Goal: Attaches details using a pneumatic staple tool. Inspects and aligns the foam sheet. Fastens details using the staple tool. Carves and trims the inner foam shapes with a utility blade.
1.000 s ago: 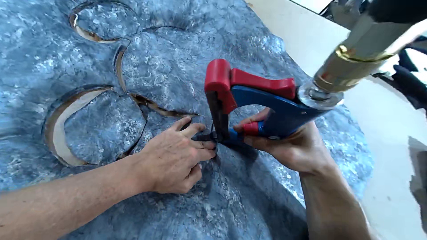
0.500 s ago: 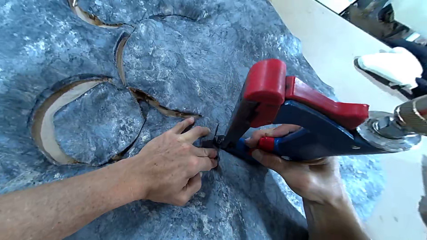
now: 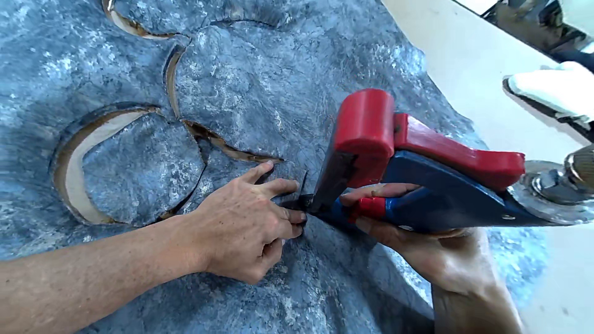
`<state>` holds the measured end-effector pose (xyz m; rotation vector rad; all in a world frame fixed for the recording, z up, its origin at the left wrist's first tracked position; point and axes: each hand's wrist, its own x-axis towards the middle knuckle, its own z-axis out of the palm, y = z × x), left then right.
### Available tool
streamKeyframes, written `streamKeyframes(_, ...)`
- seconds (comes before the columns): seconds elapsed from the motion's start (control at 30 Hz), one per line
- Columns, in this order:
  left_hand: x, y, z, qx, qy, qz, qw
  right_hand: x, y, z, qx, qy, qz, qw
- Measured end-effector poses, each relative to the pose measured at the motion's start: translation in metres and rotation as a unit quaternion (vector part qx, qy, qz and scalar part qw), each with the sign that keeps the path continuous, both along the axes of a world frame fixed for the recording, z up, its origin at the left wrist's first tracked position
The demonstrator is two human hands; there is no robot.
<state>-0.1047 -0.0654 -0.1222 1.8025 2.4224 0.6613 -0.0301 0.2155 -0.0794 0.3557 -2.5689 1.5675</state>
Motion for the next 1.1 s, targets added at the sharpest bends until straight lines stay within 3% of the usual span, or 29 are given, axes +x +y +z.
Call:
streamKeyframes(0.17, -0.001, -0.001, -0.002, 0.003, 0.003, -0.004, 1.0, 0.002, -0.006, -0.006, -0.045, -0.009, -0.009, 0.999)
streamKeyframes(0.33, 0.006, -0.015, 0.0, 0.09, 0.008, 0.049, 0.995, -0.003, -0.001, 0.005, -0.042, -0.014, 0.024, 0.999)
streamKeyframes(0.47, 0.019, -0.036, 0.006, 0.017, 0.038, 0.06, 0.997, -0.001, 0.001, 0.01, -0.021, -0.016, 0.021, 0.999)
streamKeyframes(0.67, 0.022, -0.015, 0.008, -0.081, 0.042, 0.027, 0.995, 0.0, 0.001, 0.01, -0.016, -0.017, 0.015, 1.0)
streamKeyframes(0.87, 0.022, -0.014, 0.007, -0.05, 0.014, 0.03, 0.998, 0.006, -0.005, 0.006, 0.029, 0.005, 0.018, 0.999)
streamKeyframes(1.1, 0.024, -0.013, 0.003, -0.014, 0.013, 0.034, 0.999, 0.008, -0.003, 0.001, 0.006, -0.001, 0.02, 1.0)
